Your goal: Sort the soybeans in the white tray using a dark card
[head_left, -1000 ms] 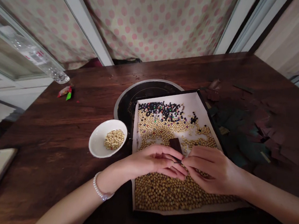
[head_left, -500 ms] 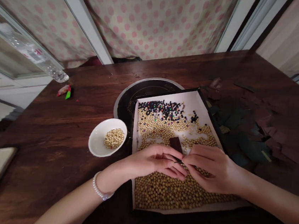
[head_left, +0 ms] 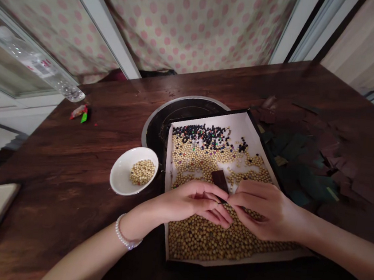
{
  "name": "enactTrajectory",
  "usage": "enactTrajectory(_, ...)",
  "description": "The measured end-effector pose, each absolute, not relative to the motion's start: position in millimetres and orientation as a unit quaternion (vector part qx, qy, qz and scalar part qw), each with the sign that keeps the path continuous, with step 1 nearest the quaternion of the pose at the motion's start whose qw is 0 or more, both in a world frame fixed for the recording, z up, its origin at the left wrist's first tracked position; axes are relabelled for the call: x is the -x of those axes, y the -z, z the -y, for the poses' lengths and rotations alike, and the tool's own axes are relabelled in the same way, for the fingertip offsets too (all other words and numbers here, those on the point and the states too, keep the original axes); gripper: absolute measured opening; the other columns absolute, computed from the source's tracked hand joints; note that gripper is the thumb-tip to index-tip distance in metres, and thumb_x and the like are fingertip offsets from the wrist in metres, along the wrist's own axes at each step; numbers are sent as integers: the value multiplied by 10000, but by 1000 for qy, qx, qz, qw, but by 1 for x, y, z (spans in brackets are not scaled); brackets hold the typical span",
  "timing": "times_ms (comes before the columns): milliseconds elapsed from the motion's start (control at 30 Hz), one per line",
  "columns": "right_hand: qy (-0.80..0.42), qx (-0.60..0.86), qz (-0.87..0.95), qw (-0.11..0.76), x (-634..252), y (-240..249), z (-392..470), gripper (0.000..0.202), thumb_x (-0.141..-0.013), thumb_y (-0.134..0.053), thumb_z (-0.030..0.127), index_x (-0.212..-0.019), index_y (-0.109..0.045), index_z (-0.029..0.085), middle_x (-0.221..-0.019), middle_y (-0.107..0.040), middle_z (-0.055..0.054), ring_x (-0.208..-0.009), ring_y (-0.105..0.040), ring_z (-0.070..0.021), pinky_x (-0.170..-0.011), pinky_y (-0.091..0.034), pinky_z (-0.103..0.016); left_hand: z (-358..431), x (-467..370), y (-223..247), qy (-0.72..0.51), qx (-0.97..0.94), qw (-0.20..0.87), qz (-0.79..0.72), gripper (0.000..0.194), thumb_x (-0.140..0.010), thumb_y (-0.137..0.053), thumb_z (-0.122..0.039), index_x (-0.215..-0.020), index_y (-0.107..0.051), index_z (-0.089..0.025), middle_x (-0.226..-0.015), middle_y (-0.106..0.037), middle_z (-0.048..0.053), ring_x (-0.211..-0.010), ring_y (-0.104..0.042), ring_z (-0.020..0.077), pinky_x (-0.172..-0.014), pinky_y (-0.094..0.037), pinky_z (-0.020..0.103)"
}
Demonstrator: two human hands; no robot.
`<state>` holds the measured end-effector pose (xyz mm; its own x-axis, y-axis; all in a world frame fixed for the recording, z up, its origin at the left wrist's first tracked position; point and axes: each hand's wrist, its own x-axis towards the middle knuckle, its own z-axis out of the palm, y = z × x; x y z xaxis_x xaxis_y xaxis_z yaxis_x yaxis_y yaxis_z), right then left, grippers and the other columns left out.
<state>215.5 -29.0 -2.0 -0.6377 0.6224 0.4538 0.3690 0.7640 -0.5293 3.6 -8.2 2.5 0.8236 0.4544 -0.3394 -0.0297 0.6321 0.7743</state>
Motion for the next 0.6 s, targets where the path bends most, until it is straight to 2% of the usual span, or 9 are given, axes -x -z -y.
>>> enactTrajectory(600,-225,278,879,316,-216,4,30,122,-802,-505,65,-829,-604,130,-682,-546,-34,-617,-463,-112,-543,-376,-251,8,-4,-2,-130,-391,876,-250,249,-880,-423,-15,-1100,-528,-61,-842,-691,143,-805,-686,171,-720,-525,263)
